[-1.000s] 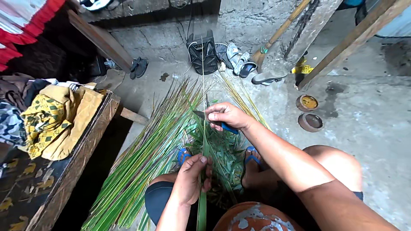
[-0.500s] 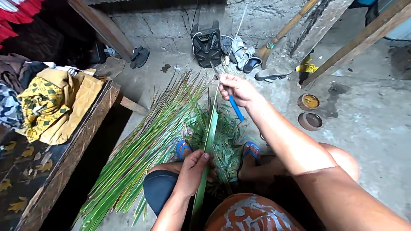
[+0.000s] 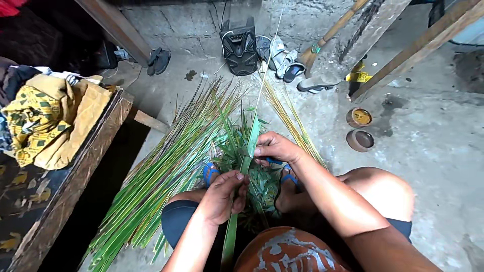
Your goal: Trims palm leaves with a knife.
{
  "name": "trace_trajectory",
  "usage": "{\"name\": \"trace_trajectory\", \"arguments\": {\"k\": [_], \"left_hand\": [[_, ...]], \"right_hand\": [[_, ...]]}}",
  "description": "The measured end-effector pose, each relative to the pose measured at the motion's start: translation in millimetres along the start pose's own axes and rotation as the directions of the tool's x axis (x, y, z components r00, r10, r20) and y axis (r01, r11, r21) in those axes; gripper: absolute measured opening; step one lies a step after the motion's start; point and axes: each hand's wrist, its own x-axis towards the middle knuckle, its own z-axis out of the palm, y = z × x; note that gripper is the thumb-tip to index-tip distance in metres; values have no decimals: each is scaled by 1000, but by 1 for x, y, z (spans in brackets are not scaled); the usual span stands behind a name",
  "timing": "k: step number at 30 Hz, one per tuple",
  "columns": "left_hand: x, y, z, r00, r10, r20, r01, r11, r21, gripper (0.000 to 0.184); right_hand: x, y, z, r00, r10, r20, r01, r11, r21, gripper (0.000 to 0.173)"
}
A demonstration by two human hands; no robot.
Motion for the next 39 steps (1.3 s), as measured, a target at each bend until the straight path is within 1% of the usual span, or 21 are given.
{"name": "trace_trajectory", "arguments": {"k": [7, 13, 16, 18, 22, 25, 27, 29, 30, 32, 33, 34, 36, 37, 39], "left_hand": [[-3, 0, -5, 999, 25, -41, -27, 999, -40, 23], [-12, -2, -10, 995, 73, -74, -71, 997, 26, 24], [-16, -3, -10, 990, 83, -114, -77, 995, 55, 24], [-18, -4, -11, 988, 88, -128, -82, 995, 53, 25], [-26, -7, -12, 989, 79, -126, -76, 997, 30, 25], [-35, -14, -12, 993, 57, -101, -54, 998, 39, 23], [-40, -19, -12, 992, 49, -114, -44, 998, 42, 23], [-41, -21, -12, 986, 70, -154, -59, 995, 76, 24], [-39, -21, -11, 978, 97, -185, -75, 990, 120, 24], [-32, -18, -11, 959, 147, -241, -91, 969, 231, 26], [-27, -16, -12, 952, 157, -264, -83, 959, 272, 28], [-22, -12, -12, 944, 164, -287, -70, 948, 311, 30], [-9, -5, -13, 940, 165, -298, -46, 928, 371, 30], [-4, -3, -12, 946, 153, -287, -34, 924, 381, 31], [2, -3, -9, 961, 117, -249, -15, 926, 378, 33]], "right_hand": [[22, 4, -7, 999, -42, -12, 41, 999, -30, 16], [41, -9, -21, 996, -52, -74, 52, 999, -2, 16], [48, -17, -26, 992, -32, -125, 32, 999, 2, 22], [54, -19, -28, 990, -36, -137, 39, 999, 15, 23], [65, -23, -33, 987, -27, -159, 37, 998, 60, 23], [75, -31, -39, 972, -36, -232, 51, 997, 57, 24], [81, -39, -43, 966, -35, -258, 53, 997, 61, 26], [85, -43, -44, 959, -5, -283, 18, 999, 42, 28], [86, -44, -42, 944, 24, -328, -19, 1000, 19, 29], [82, -42, -33, 887, 93, -453, -111, 994, -13, 36], [74, -38, -25, 870, 112, -480, -136, 991, -16, 39], [63, -33, -14, 876, 129, -464, -150, 989, -9, 41], [42, -21, 2, 921, 186, -341, -179, 982, 52, 43], [35, -15, 8, 934, 203, -295, -184, 979, 94, 38], [28, -12, 13, 934, 206, -291, -170, 975, 144, 26]]}}
